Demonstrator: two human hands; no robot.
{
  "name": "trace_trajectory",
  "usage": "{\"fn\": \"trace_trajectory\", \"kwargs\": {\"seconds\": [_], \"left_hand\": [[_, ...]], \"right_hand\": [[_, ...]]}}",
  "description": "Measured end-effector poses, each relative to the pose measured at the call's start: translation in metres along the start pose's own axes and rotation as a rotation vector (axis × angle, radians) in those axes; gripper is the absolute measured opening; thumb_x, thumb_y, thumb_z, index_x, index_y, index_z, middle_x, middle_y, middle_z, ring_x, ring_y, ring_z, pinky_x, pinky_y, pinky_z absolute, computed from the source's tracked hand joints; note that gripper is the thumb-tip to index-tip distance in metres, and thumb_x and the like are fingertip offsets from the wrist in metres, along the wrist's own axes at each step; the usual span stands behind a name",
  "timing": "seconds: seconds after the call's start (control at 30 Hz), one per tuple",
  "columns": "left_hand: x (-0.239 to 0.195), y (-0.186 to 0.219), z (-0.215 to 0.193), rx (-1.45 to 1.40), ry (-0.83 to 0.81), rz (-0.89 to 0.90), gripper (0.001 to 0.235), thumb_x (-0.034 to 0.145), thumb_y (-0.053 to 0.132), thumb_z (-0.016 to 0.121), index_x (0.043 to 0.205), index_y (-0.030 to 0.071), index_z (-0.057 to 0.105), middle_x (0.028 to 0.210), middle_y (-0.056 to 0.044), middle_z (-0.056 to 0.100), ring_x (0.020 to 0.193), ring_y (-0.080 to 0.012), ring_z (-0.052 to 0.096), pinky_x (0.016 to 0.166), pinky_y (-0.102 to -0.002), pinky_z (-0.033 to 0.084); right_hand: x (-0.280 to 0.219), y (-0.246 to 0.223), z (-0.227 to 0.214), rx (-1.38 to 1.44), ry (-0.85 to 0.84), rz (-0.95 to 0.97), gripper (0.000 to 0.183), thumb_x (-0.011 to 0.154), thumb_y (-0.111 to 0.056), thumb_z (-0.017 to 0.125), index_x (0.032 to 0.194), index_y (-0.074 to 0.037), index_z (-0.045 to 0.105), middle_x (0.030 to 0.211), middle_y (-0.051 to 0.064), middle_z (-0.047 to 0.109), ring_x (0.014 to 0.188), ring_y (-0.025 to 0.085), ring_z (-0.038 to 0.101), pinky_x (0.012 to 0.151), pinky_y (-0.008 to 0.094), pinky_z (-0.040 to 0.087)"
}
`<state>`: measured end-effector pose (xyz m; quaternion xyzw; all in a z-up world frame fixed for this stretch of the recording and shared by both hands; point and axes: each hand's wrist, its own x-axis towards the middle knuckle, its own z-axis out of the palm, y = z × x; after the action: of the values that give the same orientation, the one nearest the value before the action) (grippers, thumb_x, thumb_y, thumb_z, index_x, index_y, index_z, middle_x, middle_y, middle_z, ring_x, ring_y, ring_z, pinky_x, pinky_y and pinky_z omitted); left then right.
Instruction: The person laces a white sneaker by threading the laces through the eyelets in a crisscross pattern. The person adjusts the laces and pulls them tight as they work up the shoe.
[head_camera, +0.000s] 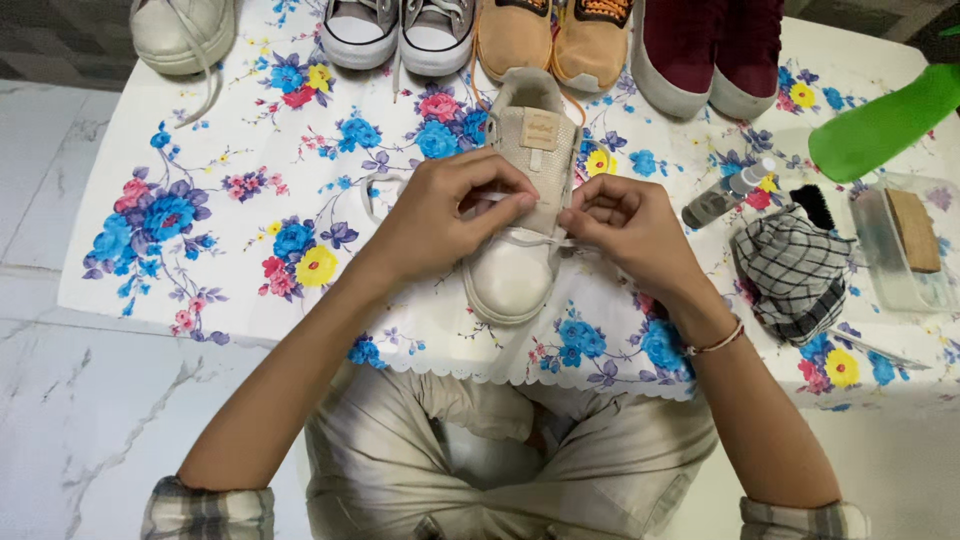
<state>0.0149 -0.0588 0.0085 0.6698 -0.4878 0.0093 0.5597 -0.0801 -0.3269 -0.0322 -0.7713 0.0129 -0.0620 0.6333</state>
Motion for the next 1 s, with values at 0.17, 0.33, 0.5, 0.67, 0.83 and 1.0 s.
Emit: {"fn": "trace_trajectory", "kwargs": {"seconds": [0.17, 0.33, 0.5, 0.67, 0.83, 1.0], "left_hand": [[0.001, -0.008, 0.009, 0.133, -0.033, 0.160, 0.008, 0.112, 0.016, 0.078, 0.114, 0.010, 0.082, 0.098, -0.011, 0.074, 0.091, -0.0282, 0.071, 0.086, -0.041, 0.059], [0.002, -0.010, 0.018, 0.242, -0.057, 0.233, 0.008, 0.112, 0.014, 0.076, 0.112, 0.007, 0.079, 0.098, -0.011, 0.070, 0.098, -0.0309, 0.069, 0.095, -0.044, 0.058], [0.006, -0.009, 0.027, 0.433, -0.106, 0.316, 0.010, 0.112, 0.014, 0.075, 0.106, 0.006, 0.076, 0.098, -0.009, 0.065, 0.097, -0.0283, 0.066, 0.097, -0.043, 0.058], [0.008, 0.001, 0.030, 0.534, -0.135, 0.353, 0.011, 0.110, 0.010, 0.075, 0.104, 0.002, 0.073, 0.098, -0.011, 0.061, 0.097, -0.0301, 0.065, 0.094, -0.043, 0.059], [0.011, 0.006, 0.032, 0.596, -0.173, 0.338, 0.009, 0.108, 0.008, 0.075, 0.102, 0.001, 0.072, 0.095, -0.012, 0.061, 0.095, -0.0298, 0.065, 0.092, -0.044, 0.059], [0.009, 0.006, 0.034, 0.667, -0.194, 0.355, 0.009, 0.108, 0.007, 0.073, 0.101, 0.001, 0.071, 0.094, -0.011, 0.062, 0.093, -0.0277, 0.067, 0.087, -0.041, 0.060]], "right_hand": [[0.001, 0.015, -0.011, 0.067, 0.008, 0.063, 0.017, 0.098, -0.001, 0.087, 0.110, 0.006, 0.077, 0.092, 0.015, 0.077, 0.086, 0.018, 0.081, 0.078, 0.028, 0.070], [-0.003, 0.006, -0.012, 0.089, -0.003, 0.087, 0.016, 0.098, -0.001, 0.086, 0.110, 0.005, 0.077, 0.090, 0.012, 0.075, 0.087, 0.017, 0.082, 0.077, 0.027, 0.071], [-0.004, -0.002, -0.010, 0.030, -0.017, 0.057, 0.015, 0.100, 0.001, 0.084, 0.111, 0.009, 0.079, 0.092, 0.014, 0.076, 0.086, 0.017, 0.082, 0.083, 0.032, 0.072], [-0.006, 0.000, -0.012, 0.044, -0.020, 0.061, 0.018, 0.100, 0.001, 0.083, 0.114, 0.011, 0.079, 0.093, 0.016, 0.077, 0.086, 0.019, 0.084, 0.082, 0.032, 0.072], [-0.002, 0.015, -0.016, 0.040, -0.037, 0.044, 0.019, 0.101, 0.000, 0.083, 0.116, 0.011, 0.078, 0.093, 0.019, 0.077, 0.087, 0.021, 0.084, 0.083, 0.035, 0.072], [-0.004, -0.002, -0.010, 0.013, -0.027, 0.031, 0.021, 0.100, 0.004, 0.083, 0.118, 0.014, 0.077, 0.093, 0.020, 0.076, 0.088, 0.021, 0.084, 0.080, 0.033, 0.072]]}}
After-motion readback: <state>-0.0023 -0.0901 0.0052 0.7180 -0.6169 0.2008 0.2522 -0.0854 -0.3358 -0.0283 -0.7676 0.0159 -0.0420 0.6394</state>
